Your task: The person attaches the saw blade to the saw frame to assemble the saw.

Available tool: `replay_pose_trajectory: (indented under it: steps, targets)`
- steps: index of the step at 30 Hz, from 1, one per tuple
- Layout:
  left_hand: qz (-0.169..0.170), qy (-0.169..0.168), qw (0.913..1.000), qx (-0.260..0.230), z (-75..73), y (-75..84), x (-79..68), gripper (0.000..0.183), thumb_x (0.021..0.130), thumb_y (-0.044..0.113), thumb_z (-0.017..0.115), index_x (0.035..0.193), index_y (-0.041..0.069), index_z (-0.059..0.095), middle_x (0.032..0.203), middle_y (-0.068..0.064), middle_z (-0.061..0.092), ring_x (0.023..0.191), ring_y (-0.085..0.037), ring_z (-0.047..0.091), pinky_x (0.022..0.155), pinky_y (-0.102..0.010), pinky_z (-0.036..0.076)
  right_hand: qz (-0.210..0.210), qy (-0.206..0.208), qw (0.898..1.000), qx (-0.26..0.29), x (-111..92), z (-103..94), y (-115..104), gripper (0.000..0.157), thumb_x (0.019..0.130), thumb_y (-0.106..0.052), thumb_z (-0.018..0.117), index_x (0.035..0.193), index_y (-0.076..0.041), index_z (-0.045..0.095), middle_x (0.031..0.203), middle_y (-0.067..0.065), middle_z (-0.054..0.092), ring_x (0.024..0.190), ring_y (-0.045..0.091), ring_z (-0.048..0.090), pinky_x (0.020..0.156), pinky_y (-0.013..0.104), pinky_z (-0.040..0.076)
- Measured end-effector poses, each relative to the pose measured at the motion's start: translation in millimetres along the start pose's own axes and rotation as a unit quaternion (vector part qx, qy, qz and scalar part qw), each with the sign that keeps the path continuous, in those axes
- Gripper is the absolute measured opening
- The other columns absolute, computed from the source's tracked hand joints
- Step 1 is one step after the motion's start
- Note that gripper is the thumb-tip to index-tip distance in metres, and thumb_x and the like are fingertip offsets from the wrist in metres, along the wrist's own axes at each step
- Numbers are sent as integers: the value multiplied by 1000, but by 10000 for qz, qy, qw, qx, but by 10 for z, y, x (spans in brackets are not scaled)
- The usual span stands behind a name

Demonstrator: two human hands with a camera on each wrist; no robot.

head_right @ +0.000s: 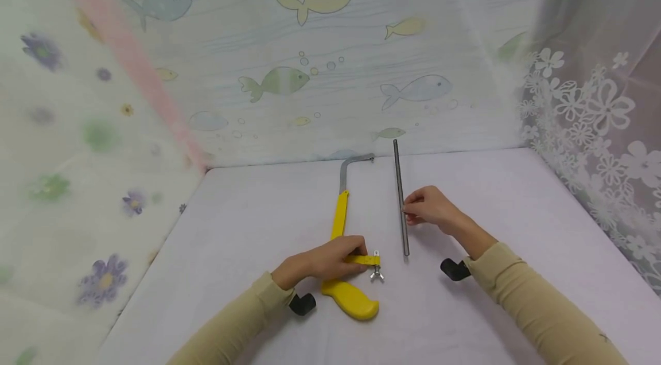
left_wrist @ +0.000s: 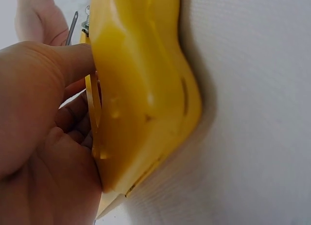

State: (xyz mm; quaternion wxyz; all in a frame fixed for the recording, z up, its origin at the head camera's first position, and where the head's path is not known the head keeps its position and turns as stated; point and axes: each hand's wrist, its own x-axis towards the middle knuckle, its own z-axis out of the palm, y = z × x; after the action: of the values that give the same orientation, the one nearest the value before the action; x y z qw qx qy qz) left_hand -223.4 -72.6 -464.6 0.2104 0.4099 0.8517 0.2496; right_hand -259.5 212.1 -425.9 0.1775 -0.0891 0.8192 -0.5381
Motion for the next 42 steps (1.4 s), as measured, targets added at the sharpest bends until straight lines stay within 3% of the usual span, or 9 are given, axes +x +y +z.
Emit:
replay_pose_trajectory:
  steps: [29,42]
  targets:
    - [-22,63,9999,-138,56,-55,-23,16,101,20,68,111,13,59,100,8,61,88,-4,53,82,-15,47,-131,-106,9985,519,135,281,-53,37,103,-7,60,126,20,53,103,19,66,86,18,66,81,34,60]
    - [56,88,9998,-147,12,-40,-1,16,101,20,68,111,13,59,100,8,61,88,-4,53,82,-15,46,-270,-191,9973,657,217,355,-98,36,103,-6,59,127,20,52,102,20,65,86,19,66,82,32,59]
